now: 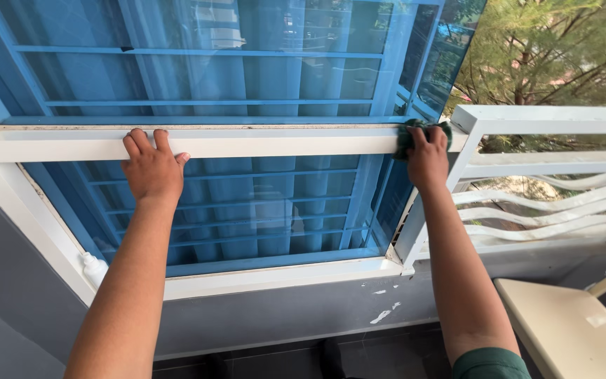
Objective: The person cleans a window by first scrubbing the white frame with a green sponge, then spraying a cleaning solution onto the glass and wiping it with the sponge. The task is performed on a balcony with a white railing and blue-tinted window panes.
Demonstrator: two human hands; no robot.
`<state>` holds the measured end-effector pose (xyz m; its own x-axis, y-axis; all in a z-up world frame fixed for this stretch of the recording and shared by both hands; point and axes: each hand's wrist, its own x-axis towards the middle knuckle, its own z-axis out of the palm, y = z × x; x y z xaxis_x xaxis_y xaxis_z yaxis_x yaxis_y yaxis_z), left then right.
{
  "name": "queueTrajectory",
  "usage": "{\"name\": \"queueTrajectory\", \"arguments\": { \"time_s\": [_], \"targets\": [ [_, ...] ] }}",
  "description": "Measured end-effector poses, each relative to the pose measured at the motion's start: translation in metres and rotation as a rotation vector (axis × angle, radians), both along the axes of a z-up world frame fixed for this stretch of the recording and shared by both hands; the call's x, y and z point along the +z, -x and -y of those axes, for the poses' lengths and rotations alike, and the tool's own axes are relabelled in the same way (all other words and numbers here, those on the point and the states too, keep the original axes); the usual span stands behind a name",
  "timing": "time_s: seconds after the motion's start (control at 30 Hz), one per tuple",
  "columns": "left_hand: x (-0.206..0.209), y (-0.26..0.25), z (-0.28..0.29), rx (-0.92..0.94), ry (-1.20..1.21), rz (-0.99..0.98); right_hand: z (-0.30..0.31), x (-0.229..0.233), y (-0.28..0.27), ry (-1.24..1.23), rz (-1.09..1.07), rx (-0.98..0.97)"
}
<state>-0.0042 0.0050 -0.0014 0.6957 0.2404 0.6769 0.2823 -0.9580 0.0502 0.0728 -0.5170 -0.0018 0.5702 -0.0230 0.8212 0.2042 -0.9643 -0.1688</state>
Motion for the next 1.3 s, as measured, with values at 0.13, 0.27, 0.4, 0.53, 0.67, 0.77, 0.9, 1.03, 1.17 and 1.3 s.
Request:
{"name": "queueTrajectory", "arguments": {
  "time_s": [0.13,0.27,0.4,0.53,0.67,0.77,0.9,1.03,1.17,1.3],
  "targets": [
    [-0.004,0.000,0.001,-0.017,-0.009,0.014,-0.064,-0.002,0.021,0.014,-0.020,0.054],
    [0.000,0.001,0.004,-0.037,0.040,0.053,-0.158,0.002,0.030,0.104,0.002,0.119],
    [0.002,0.001,0.007,-0.068,0.089,0.088,-0.266,0.002,0.031,0.115,-0.055,0.154],
    [-0.005,-0.005,0.007,-0.100,0.119,0.130,-0.356,-0.001,0.043,0.123,-0.004,0.256],
    [-0.015,-0.018,0.003,-0.067,0.080,0.217,-0.406,0.002,0.054,0.135,0.019,0.308],
    [-0.015,-0.019,0.001,-0.049,0.075,0.195,-0.409,0.005,0.057,0.152,0.024,0.322],
    [-0.008,-0.004,0.004,-0.072,0.118,0.127,-0.390,0.008,0.060,0.118,-0.022,0.420],
    [-0.002,0.001,0.006,-0.059,0.107,0.137,-0.359,0.011,0.055,0.114,-0.022,0.412],
    [-0.003,0.001,0.006,-0.050,0.107,0.146,-0.294,0.013,0.047,0.095,-0.007,0.399],
    [-0.004,0.001,0.003,-0.055,0.116,0.144,-0.199,0.007,0.032,0.022,0.021,0.395]
  ]
}}
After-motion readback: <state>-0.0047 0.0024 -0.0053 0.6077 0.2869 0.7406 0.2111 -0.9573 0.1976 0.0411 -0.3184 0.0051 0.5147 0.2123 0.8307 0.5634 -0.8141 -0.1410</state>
